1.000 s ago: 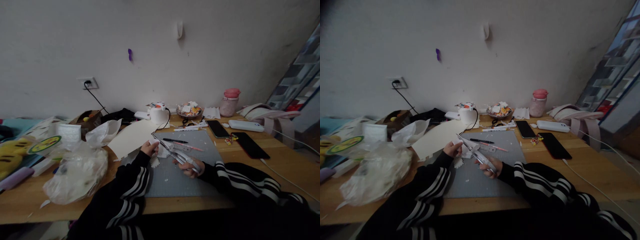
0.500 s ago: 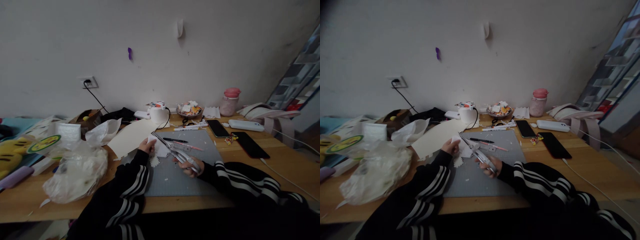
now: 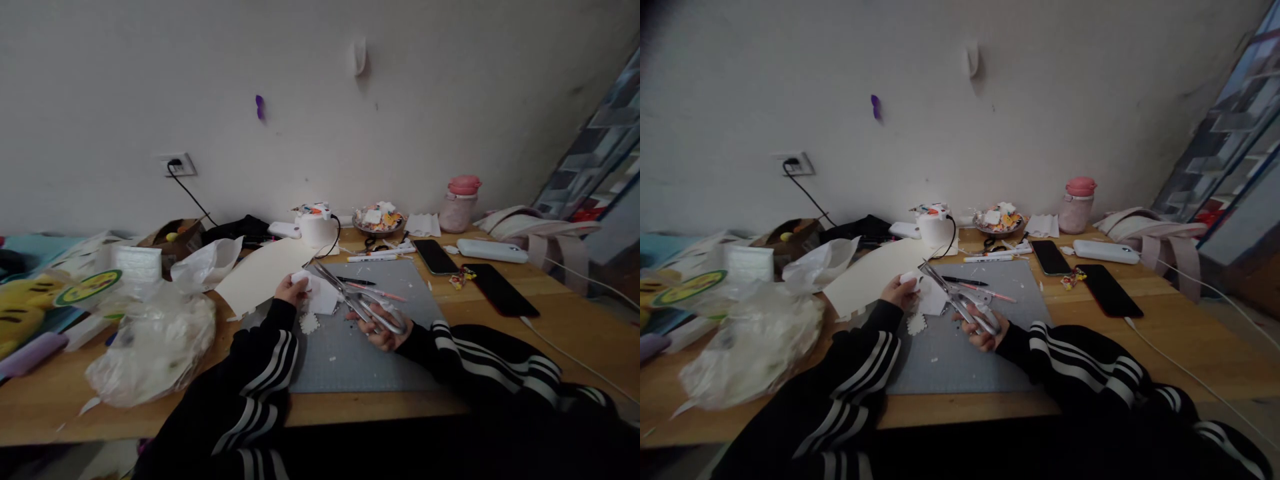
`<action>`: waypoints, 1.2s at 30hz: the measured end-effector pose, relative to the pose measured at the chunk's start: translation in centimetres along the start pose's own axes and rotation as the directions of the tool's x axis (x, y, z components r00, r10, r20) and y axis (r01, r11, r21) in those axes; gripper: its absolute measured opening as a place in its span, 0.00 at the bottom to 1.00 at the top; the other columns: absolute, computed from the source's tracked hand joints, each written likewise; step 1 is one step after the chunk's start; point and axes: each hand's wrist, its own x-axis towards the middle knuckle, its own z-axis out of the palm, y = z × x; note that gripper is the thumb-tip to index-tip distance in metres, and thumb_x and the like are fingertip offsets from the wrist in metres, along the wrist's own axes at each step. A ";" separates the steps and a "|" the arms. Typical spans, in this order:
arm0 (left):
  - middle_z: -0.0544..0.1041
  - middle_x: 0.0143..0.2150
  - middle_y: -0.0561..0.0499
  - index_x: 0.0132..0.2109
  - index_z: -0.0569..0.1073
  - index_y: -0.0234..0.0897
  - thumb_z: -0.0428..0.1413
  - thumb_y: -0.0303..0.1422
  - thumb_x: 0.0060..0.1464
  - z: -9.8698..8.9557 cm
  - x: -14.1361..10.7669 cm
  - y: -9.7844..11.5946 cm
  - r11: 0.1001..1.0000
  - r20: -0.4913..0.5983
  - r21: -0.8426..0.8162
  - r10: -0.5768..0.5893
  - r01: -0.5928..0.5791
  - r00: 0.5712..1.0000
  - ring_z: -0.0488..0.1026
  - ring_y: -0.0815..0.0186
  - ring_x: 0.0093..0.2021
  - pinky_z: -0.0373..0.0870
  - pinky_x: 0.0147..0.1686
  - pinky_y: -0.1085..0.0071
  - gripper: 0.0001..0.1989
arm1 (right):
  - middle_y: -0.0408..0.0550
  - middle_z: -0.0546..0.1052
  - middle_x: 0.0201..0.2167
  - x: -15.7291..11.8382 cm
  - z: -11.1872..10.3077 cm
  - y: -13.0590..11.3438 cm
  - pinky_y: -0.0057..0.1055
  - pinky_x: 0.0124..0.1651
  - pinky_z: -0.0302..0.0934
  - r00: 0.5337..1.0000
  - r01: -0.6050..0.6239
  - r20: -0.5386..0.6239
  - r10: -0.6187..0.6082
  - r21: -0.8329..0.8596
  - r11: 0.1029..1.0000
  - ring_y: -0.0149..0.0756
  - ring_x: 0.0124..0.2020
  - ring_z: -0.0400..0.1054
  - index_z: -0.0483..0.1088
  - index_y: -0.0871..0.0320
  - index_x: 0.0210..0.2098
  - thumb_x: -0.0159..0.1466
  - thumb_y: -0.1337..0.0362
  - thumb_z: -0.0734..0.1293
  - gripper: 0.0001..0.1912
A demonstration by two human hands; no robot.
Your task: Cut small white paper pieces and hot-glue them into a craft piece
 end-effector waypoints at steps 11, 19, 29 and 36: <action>0.74 0.28 0.59 0.33 0.55 0.45 0.66 0.34 0.33 -0.1 -0.8 0.4 0.997 -0.075 -0.076 0.017 -0.022 0.997 0.73 0.69 0.26 0.71 0.32 0.68 0.26 | 0.31 0.54 0.18 0.1 -0.4 0.0 0.18 0.18 0.25 0.997 -0.060 0.044 0.057 0.072 0.996 0.17 0.13 0.36 0.62 0.56 0.42 0.58 0.55 0.64 0.16; 0.69 0.23 0.64 0.29 0.59 0.40 0.64 0.33 0.35 0.7 -1.1 1.0 0.978 -0.103 -0.146 0.135 -0.149 0.985 0.73 0.74 0.24 0.68 0.30 0.76 0.20 | 0.31 0.54 0.19 0.0 -0.1 -0.1 0.17 0.17 0.26 0.998 -0.064 0.014 0.064 0.019 0.998 0.16 0.13 0.37 0.62 0.55 0.42 0.59 0.57 0.64 0.14; 0.75 0.26 0.55 0.41 0.70 0.37 0.63 0.30 0.34 0.5 -0.9 0.9 0.984 -0.080 -0.120 0.123 -0.132 0.989 0.75 0.69 0.29 0.68 0.32 0.73 0.21 | 0.30 0.55 0.18 0.0 0.3 -0.1 0.16 0.17 0.26 0.997 -0.078 -0.001 0.078 -0.037 0.996 0.16 0.12 0.40 0.61 0.54 0.41 0.55 0.58 0.67 0.17; 0.74 0.28 0.58 0.44 0.70 0.41 0.62 0.29 0.36 0.6 -1.3 1.4 0.981 -0.054 -0.100 0.160 -0.165 0.986 0.74 0.71 0.29 0.69 0.34 0.74 0.23 | 0.29 0.55 0.16 -0.1 1.2 -0.2 0.15 0.14 0.28 0.996 -0.078 -0.043 0.075 -0.093 0.993 0.16 0.10 0.40 0.62 0.55 0.39 0.53 0.64 0.66 0.15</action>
